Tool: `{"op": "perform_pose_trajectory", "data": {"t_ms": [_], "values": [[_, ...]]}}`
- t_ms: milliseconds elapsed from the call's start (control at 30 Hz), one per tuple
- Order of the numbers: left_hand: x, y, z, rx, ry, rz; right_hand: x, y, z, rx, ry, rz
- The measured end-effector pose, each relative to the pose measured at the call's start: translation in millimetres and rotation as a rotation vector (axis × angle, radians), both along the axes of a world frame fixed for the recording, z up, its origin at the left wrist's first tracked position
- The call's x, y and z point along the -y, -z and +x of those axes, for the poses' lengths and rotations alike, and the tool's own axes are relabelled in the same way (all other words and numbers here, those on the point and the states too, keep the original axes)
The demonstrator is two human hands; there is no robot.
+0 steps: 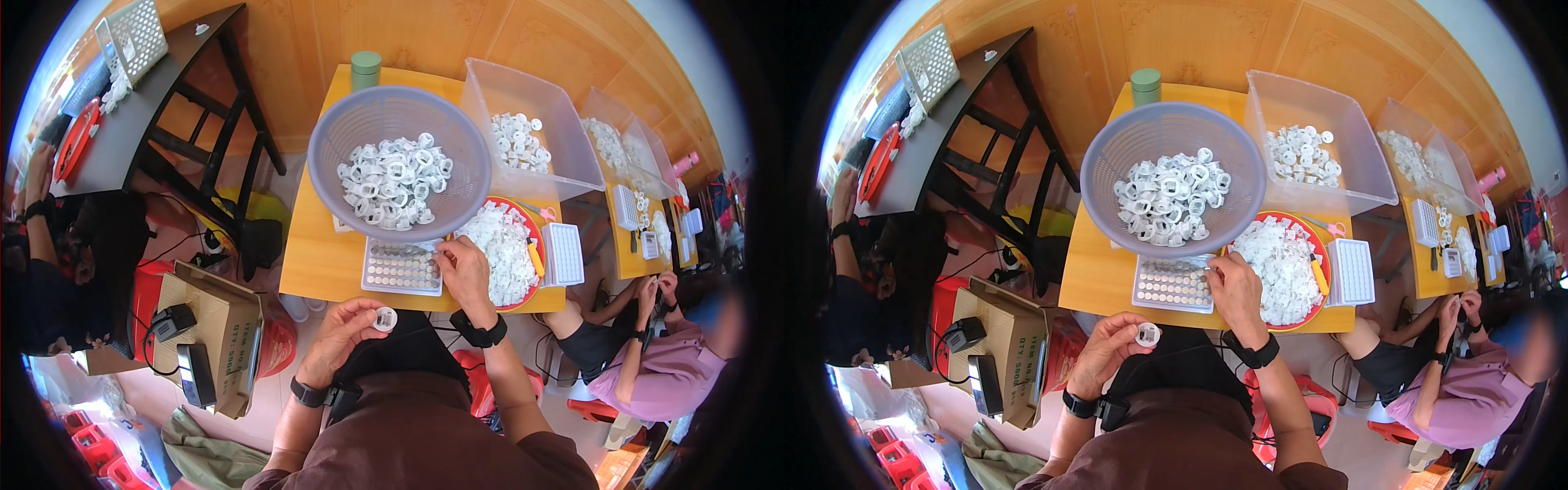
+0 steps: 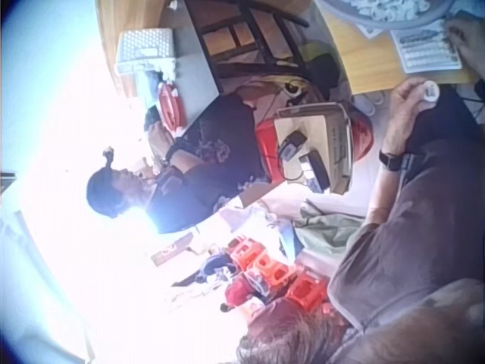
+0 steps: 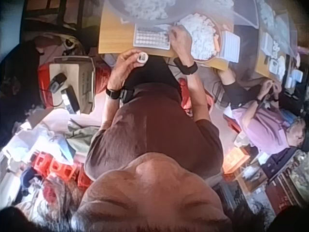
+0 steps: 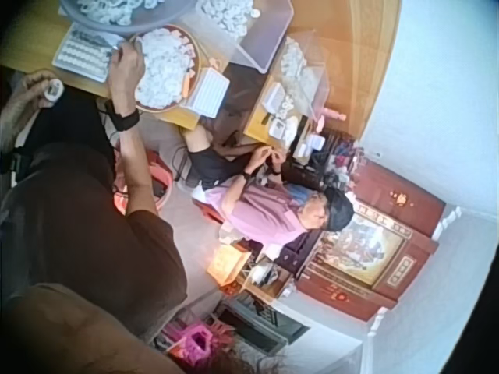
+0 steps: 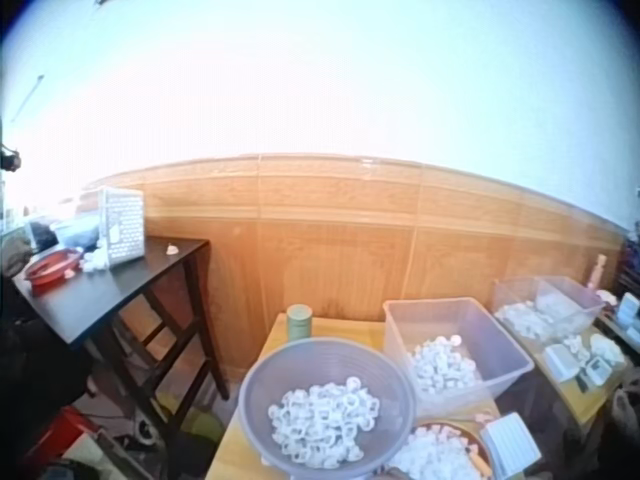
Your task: Assembling small white plastic components and placing them into a grid-like tray.
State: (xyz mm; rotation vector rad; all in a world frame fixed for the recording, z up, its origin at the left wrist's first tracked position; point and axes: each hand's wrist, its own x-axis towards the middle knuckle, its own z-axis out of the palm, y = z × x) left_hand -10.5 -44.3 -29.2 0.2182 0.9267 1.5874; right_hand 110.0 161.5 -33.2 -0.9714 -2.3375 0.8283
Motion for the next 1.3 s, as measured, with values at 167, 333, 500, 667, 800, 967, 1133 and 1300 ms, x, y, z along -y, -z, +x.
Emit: {"op": "perform_pose_trajectory", "data": {"t_ms": [167, 333, 500, 667, 800, 967, 1133, 1300], "values": [[-0.2, -0.7, -1.6, -0.001, -0.021, 0.014, -0.8, -4.4, -5.2, 0.036, -0.041, 0.002], [-6.8, -8.9, 0.7, 0.052, -0.079, 0.033, -2.3, -8.4, -2.5, -0.022, -0.032, -0.02], [-8.2, -9.2, 1.8, 0.096, -0.116, 0.046, 31.6, -46.1, 2.9, -0.165, -0.085, -0.176], [-15.1, -13.4, 3.8, 0.129, -0.098, 0.059, 74.1, -57.5, 3.3, -0.27, -0.286, -0.174], [-18.4, -15.9, 7.3, 0.096, -0.116, 0.044, 79.4, -47.4, 1.2, -0.298, -0.288, 0.059], [-17.7, -13.4, 10.9, -0.042, -0.134, 0.018, 80.3, -44.6, 1.7, -0.297, -0.305, 0.229], [-20.2, -13.6, 13.2, -0.048, -0.14, -0.014, 82.1, -39.8, 5.7, -0.292, -0.3, 0.23], [-20.0, -16.3, 15.1, -0.026, -0.152, -0.002, 86.1, -41.7, 6.1, -0.352, -0.206, 0.076]]}}
